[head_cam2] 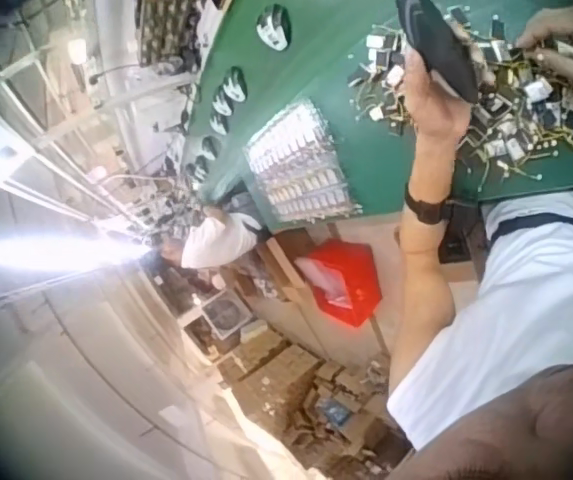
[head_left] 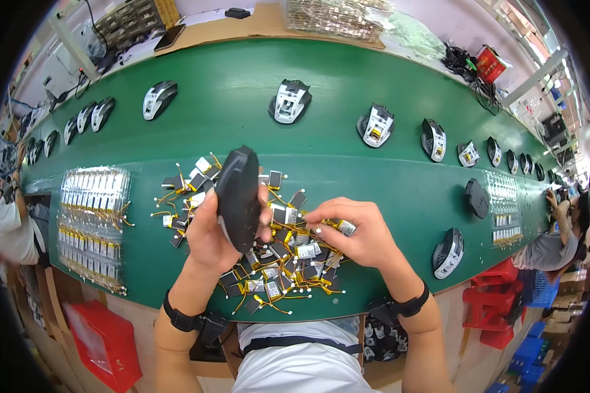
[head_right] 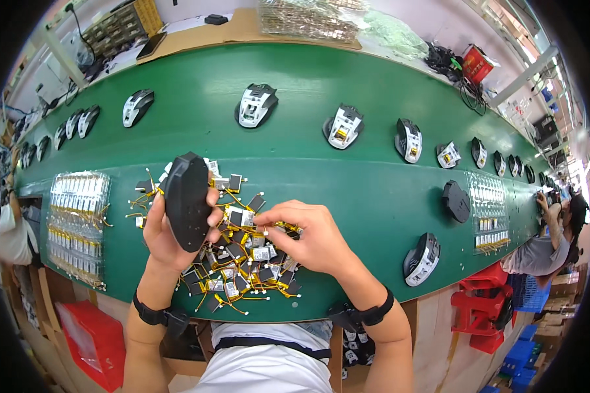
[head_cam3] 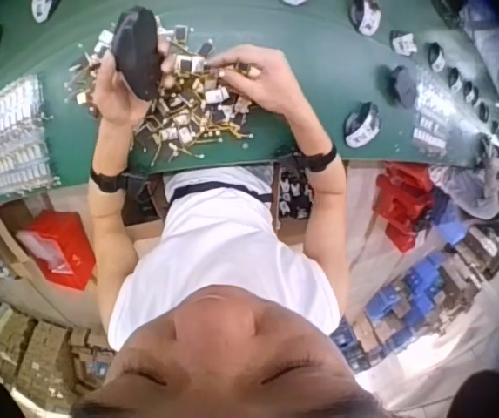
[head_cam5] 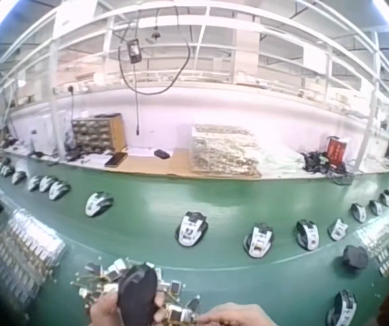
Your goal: The person assembles electronic devices by inserting small battery packs into the internal compartments of black and white plastic casings. They pick up a casing, insert a battery, and place the unit on the table, repeating this process for multiple units.
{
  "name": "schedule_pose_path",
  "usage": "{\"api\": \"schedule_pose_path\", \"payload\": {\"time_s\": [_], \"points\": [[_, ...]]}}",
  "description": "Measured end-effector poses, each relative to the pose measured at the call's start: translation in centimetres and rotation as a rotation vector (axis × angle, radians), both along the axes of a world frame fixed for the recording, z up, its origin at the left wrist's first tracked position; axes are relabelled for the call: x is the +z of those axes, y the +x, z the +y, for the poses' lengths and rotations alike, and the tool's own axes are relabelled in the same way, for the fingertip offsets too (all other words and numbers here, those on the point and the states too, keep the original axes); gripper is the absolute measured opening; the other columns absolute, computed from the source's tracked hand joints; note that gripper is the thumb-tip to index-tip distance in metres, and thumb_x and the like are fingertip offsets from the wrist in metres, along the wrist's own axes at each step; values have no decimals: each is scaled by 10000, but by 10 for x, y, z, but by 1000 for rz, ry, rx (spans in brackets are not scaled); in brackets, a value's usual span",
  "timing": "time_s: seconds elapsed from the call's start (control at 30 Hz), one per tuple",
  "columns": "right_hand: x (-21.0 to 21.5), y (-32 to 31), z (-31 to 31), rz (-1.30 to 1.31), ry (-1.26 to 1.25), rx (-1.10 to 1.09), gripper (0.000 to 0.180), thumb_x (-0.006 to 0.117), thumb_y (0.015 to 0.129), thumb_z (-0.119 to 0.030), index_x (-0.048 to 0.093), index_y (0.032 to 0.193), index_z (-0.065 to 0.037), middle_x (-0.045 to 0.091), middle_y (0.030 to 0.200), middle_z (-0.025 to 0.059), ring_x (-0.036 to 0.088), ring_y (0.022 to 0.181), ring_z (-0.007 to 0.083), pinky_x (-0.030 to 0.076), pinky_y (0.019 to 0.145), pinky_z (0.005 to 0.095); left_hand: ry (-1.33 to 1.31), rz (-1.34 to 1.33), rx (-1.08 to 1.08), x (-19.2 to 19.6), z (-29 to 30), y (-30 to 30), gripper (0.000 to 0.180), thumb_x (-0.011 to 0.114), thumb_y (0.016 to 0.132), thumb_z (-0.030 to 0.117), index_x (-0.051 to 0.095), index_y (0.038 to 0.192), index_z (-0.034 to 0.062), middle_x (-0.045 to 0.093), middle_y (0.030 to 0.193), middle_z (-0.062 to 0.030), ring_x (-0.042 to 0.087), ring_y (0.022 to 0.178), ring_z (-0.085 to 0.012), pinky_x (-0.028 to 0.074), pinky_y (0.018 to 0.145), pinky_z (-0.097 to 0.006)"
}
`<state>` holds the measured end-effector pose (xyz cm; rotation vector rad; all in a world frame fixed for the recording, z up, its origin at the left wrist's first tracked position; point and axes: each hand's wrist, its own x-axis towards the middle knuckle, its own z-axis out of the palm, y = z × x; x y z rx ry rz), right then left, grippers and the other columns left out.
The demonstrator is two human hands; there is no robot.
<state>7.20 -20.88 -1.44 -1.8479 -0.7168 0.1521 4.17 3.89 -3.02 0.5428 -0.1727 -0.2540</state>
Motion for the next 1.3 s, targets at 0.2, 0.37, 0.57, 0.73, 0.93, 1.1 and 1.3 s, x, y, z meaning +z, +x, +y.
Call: {"api": "schedule_pose_path", "payload": {"time_s": [0.2, 0.37, 0.57, 0.73, 0.93, 1.1, 1.3], "points": [[3, 0, 14, -11, 198, -46, 198, 676, 839, -14, 742, 1020, -60, 715, 927, 94, 681, 866, 197, 526, 801, 303, 115, 55, -7, 7, -1, -6, 716, 605, 874, 303, 312, 1441, -24, 530, 1177, -162, 598, 1022, -288, 548, 925, -518], [16, -18, 17, 619, 411, 116, 163, 644, 937, -78, 710, 1046, 25, 703, 984, 87, 641, 864, 127, 520, 813, 285, 319, 163, 110, 11, -7, -17, 707, 702, 733, 257, 461, 1346, 0, 623, 1188, -148, 633, 1082, -278, 512, 949, -414], [17, -31, 33, 888, 516, -23, 193, 663, 935, -98, 675, 1052, 56, 697, 995, 94, 636, 822, 99, 521, 745, 243, 292, -33, 113, 16, -13, -11, 740, 716, 737, 251, 430, 1374, 7, 551, 1301, -222, 576, 1199, -392, 470, 1023, -520], [-6, -32, 32, 914, 639, -120, 162, 698, 903, -95, 677, 1015, 20, 704, 951, 91, 645, 813, 104, 495, 699, 230, 285, -52, 68, 15, -13, -13, 746, 713, 763, 307, 425, 1388, 20, 526, 1336, -251, 578, 1197, -405, 483, 1010, -516], [2, -38, 32, 920, 664, -184, 138, 694, 898, -79, 657, 994, 13, 695, 930, 70, 634, 836, 90, 481, 740, 226, 211, -28, 20, 16, -15, -16, 799, 556, 882, 541, 343, 1472, 46, 471, 1376, -310, 573, 1189, -439, 482, 1003, -527], [4, -45, 26, 891, 566, -120, 133, 709, 880, -83, 654, 964, 4, 684, 967, 50, 613, 891, 91, 486, 829, 260, 9, 31, -37, 19, -13, -14, 739, 413, 970, 525, 253, 1509, 45, 453, 1370, -338, 582, 1151, -479, 501, 971, -536], [18, -44, 27, 593, 269, -173, 170, 738, 864, -110, 665, 960, 9, 679, 972, 44, 564, 831, 73, 480, 818, 256, 129, -37, -5, 16, -15, -18, 738, 409, 975, 502, 205, 1515, 42, 475, 1343, -334, 586, 1149, -472, 513, 959, -526]]}}
